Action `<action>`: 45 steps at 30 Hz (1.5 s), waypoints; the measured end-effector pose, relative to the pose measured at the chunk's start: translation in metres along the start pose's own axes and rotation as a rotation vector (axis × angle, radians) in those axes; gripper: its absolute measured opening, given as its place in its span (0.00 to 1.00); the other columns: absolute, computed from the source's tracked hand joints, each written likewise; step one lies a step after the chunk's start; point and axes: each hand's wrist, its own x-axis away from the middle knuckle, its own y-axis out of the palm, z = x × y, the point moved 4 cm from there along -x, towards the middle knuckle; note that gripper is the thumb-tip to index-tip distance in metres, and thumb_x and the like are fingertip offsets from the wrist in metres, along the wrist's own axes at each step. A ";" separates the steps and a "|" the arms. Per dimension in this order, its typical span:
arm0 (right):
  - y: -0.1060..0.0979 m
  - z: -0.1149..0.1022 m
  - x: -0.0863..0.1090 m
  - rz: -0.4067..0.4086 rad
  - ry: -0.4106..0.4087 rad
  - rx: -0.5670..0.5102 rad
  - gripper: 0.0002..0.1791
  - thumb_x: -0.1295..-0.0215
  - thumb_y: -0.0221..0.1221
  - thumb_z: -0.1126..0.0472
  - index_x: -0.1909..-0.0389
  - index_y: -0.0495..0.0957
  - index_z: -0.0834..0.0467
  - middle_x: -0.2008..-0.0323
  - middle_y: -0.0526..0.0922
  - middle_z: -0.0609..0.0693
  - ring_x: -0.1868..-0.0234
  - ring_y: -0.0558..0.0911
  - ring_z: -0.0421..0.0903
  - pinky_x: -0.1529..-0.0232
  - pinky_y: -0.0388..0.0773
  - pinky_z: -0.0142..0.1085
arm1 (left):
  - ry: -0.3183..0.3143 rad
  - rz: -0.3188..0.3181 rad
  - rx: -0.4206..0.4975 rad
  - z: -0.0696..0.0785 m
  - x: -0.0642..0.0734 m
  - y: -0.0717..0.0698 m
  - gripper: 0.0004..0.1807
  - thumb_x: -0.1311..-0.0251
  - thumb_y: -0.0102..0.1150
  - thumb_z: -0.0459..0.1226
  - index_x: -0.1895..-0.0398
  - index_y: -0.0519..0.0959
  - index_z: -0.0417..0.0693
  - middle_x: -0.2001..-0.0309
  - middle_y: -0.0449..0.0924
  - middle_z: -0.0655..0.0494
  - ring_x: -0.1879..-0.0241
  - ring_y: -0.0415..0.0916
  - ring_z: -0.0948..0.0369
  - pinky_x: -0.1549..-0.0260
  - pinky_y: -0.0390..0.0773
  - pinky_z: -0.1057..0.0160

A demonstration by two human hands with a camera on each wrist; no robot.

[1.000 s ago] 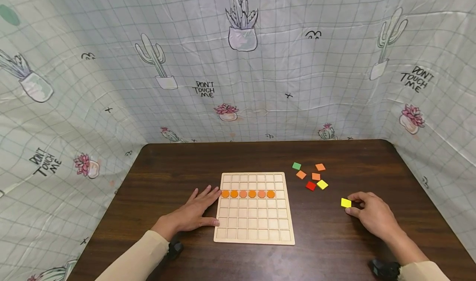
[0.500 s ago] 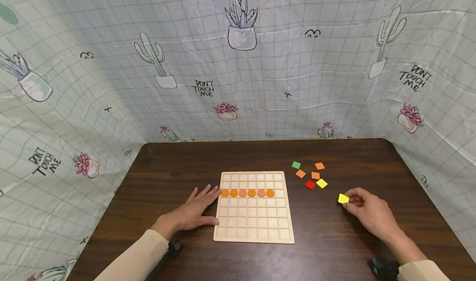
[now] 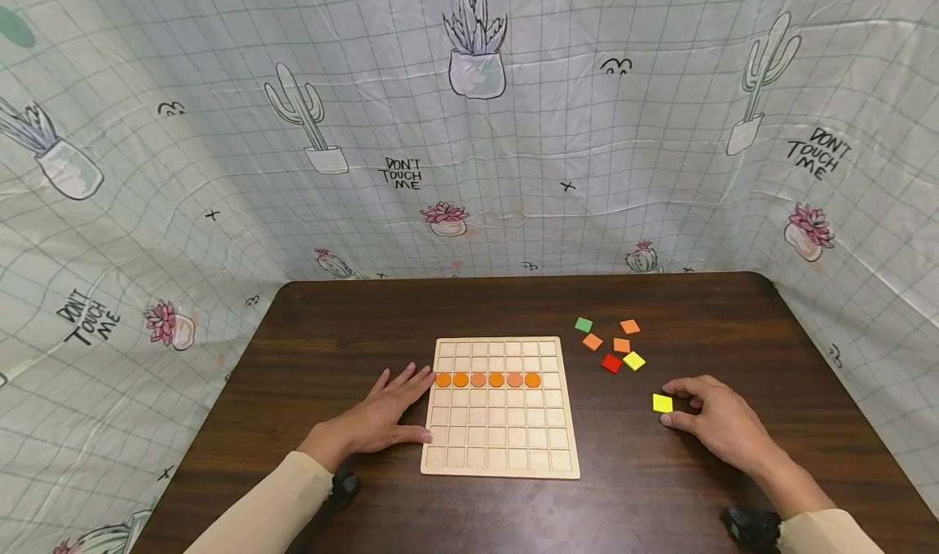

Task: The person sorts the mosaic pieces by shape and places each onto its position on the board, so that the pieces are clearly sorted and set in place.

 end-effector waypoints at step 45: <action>0.017 -0.043 -0.006 0.163 -0.058 -0.171 0.16 0.33 0.72 0.61 0.48 0.85 0.62 0.63 0.90 0.50 0.69 0.80 0.28 0.70 0.77 0.29 | -0.005 0.005 0.002 0.000 0.001 -0.001 0.53 0.33 0.64 0.61 0.13 0.50 0.53 0.13 0.44 0.56 0.13 0.34 0.51 0.18 0.31 0.38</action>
